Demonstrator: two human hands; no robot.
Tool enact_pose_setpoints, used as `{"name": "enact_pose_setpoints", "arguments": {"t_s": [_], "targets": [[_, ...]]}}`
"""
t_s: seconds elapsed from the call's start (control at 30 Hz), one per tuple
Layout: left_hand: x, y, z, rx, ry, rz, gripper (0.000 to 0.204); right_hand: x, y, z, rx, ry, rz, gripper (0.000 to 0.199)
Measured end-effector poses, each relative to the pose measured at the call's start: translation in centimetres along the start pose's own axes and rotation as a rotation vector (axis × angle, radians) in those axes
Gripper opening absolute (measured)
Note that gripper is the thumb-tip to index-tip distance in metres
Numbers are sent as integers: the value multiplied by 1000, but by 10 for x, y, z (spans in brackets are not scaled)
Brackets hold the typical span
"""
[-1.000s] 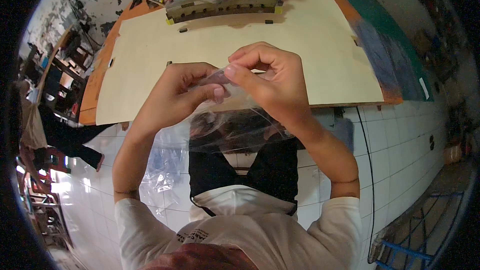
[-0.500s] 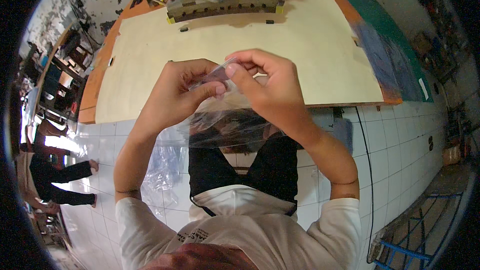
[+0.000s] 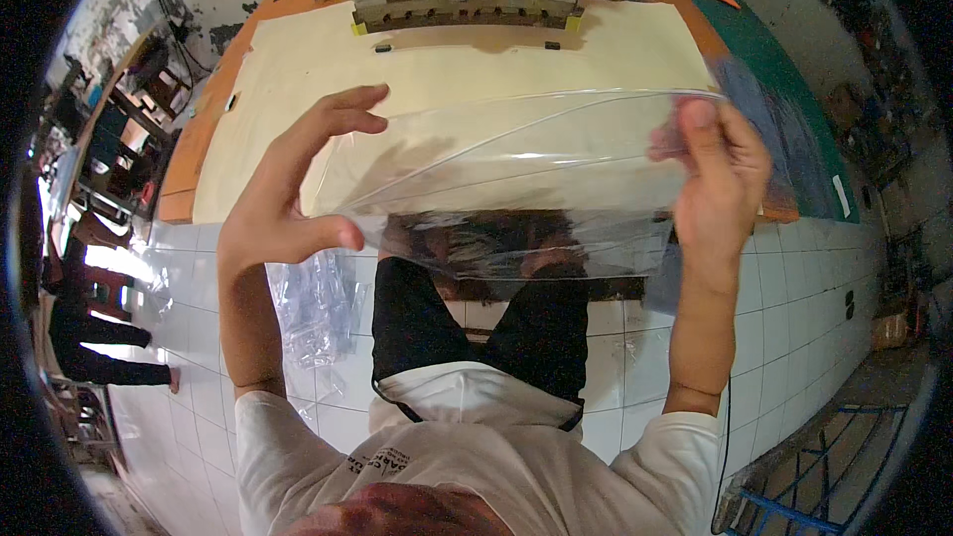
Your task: The person assembles a clear plastic box by folding along the creases, tucking in the corner flaps, and shaping the panels into a three-dimensional container by hand.
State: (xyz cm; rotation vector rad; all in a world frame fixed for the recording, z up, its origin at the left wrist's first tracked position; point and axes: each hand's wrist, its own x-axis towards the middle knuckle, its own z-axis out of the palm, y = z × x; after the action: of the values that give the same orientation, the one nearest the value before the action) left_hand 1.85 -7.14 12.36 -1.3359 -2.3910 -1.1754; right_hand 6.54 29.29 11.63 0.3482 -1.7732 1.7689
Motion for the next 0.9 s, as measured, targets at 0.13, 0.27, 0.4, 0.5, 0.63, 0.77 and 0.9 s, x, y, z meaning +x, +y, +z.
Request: {"name": "enact_pose_setpoints", "arguments": {"t_s": [0.13, 0.27, 0.4, 0.5, 0.63, 0.77, 0.9], "targets": [[-9, -3, 9, -34, 39, 30, 87, 1, -4, -20, 56, 130, -59, 24], [-12, 1, 27, -207, 205, -24, 63, -1, 1, -25, 84, 101, -71, 23], [-12, 1, 40, -465, 329, -97, 51, -2, 3, -32, 123, 116, -95, 24], [-13, 2, 40, -525, 355, -82, 41, -4, 5, -35, 134, 106, -107, 25], [-14, 2, 43, -510, 458, -69, 22, -8, 7, -35, 132, 118, -70, 26], [-14, 2, 48, -412, 562, -94, 13, -13, 9, -31, 130, 136, -35, 27], [-15, -10, 43, -408, 527, -55, 18, -12, 11, -32, 167, 153, 27, 25]]}}
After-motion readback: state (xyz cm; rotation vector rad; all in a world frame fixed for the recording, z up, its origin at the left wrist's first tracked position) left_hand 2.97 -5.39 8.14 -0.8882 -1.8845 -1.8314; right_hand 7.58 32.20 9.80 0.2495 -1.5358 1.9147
